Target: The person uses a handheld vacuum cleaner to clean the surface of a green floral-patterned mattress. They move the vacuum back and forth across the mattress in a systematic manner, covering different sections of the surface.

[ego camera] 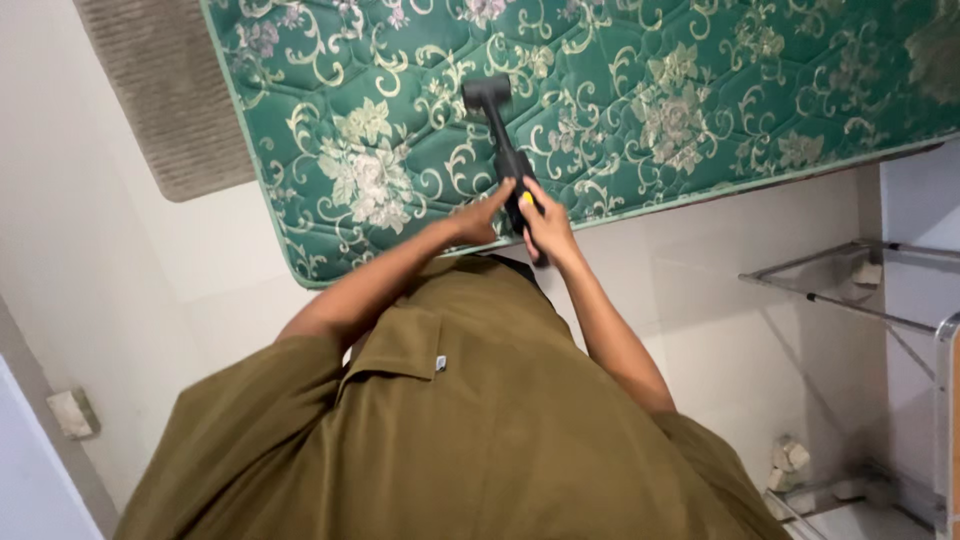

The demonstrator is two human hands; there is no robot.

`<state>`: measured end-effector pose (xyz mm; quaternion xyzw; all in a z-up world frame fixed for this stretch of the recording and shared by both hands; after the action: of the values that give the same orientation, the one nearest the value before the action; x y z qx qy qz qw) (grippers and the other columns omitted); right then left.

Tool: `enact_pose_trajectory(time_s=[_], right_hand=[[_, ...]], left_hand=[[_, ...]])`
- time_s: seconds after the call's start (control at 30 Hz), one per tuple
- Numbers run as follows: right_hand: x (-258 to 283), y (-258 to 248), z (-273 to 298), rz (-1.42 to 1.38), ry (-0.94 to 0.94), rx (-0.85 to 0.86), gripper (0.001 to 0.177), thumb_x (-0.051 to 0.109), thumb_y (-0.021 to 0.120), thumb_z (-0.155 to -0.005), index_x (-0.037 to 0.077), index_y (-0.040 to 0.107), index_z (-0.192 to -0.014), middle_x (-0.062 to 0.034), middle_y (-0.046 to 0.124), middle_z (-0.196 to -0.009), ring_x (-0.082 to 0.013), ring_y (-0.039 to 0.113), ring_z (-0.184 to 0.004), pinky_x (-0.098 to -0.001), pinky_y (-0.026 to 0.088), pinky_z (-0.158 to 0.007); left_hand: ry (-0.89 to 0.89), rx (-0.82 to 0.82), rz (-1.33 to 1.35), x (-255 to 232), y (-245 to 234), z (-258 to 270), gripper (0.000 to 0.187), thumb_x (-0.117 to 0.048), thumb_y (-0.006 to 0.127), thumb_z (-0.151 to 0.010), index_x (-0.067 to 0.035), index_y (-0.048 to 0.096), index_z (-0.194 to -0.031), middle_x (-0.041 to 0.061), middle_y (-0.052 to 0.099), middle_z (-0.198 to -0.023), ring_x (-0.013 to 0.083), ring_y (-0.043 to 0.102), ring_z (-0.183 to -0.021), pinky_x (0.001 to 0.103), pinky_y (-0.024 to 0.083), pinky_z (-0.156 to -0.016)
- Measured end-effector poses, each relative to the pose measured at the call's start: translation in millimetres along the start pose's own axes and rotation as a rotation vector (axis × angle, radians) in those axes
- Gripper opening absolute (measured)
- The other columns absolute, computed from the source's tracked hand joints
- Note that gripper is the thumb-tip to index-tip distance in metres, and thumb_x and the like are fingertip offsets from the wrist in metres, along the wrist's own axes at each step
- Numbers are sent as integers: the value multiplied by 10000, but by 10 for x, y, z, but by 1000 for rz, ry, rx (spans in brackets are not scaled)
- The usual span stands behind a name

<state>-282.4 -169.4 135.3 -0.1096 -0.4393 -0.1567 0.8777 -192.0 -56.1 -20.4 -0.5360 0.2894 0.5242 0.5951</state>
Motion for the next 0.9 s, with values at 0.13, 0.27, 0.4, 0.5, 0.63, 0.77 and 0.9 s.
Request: enact_pose_trajectory(time_s=[0.13, 0.27, 0.4, 0.5, 0.63, 0.77, 0.9], right_hand=[[-127, 85, 208, 19, -52, -30, 510, 205, 568, -1044, 147, 498, -1546, -40, 529, -538, -135, 456, -335, -326, 344, -311], [64, 326, -377, -7, -101, -50, 520, 224, 562, -1042, 167, 466, -1550, -57, 512, -514, -138, 442, -318, -327, 346, -305], [31, 562, -369, -71, -87, -65, 531, 222, 556, -1054, 198, 441, -1572, -43, 514, -527, -128, 453, -341, -321, 376, -314], [-200, 603, 210, 55, -148, -10, 509, 202, 538, -1051, 183, 445, -1552, -46, 537, -514, -152, 497, -330, -328, 386, -308], [-565, 700, 1011, 33, 9, -46, 515, 209, 549, -1040, 207, 480, -1551, -51, 517, -502, -135, 468, -327, -318, 378, -310], [-488, 901, 742, -52, -55, -29, 500, 228, 549, -1037, 215, 470, -1531, -52, 493, -494, -140, 440, -313, -330, 358, -294], [-84, 1028, -101, 63, -148, -65, 493, 251, 598, -1041, 209, 521, -1527, -36, 567, -552, -127, 501, -378, -317, 402, -337]], left_hand=[[57, -56, -24, -69, 245, 123, 1150, -5, 688, -706, -54, 19, -1640, 269, 107, -1697, 410, 236, -1556, 412, 253, -1239], [-30, -271, -33, 7, -342, -152, 1117, -142, 823, -726, -41, 125, -1592, 302, 334, -1577, 413, 384, -1447, 419, 351, -1165], [-279, -218, -137, 81, -566, 54, 1024, -78, 662, -752, -98, 180, -1655, 291, 562, -1444, 421, 573, -1311, 430, 486, -1064], [-266, -111, -115, 109, -95, 486, 1037, -71, 676, -739, -99, 172, -1646, 302, 543, -1445, 421, 553, -1334, 428, 459, -1103], [-36, -143, -23, 40, 621, 1143, 1058, -41, 675, -713, -14, 143, -1628, 312, 329, -1620, 411, 403, -1465, 410, 364, -1175], [11, -296, -25, 60, 462, 1100, 1054, -131, 773, -789, 27, 124, -1604, 345, 269, -1619, 425, 327, -1505, 414, 327, -1195], [-224, -383, 43, 90, -363, 712, 1084, -233, 777, -795, -12, 105, -1616, 301, 379, -1573, 389, 471, -1414, 396, 423, -1135]])
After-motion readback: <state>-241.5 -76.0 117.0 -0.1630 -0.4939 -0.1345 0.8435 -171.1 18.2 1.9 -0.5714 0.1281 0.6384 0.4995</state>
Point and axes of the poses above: each hand's wrist, its own z-axis away from the middle knuckle, its own y-axis out of the palm, x = y × z, the point moved 5 cm from there along -z, towards the middle knuckle
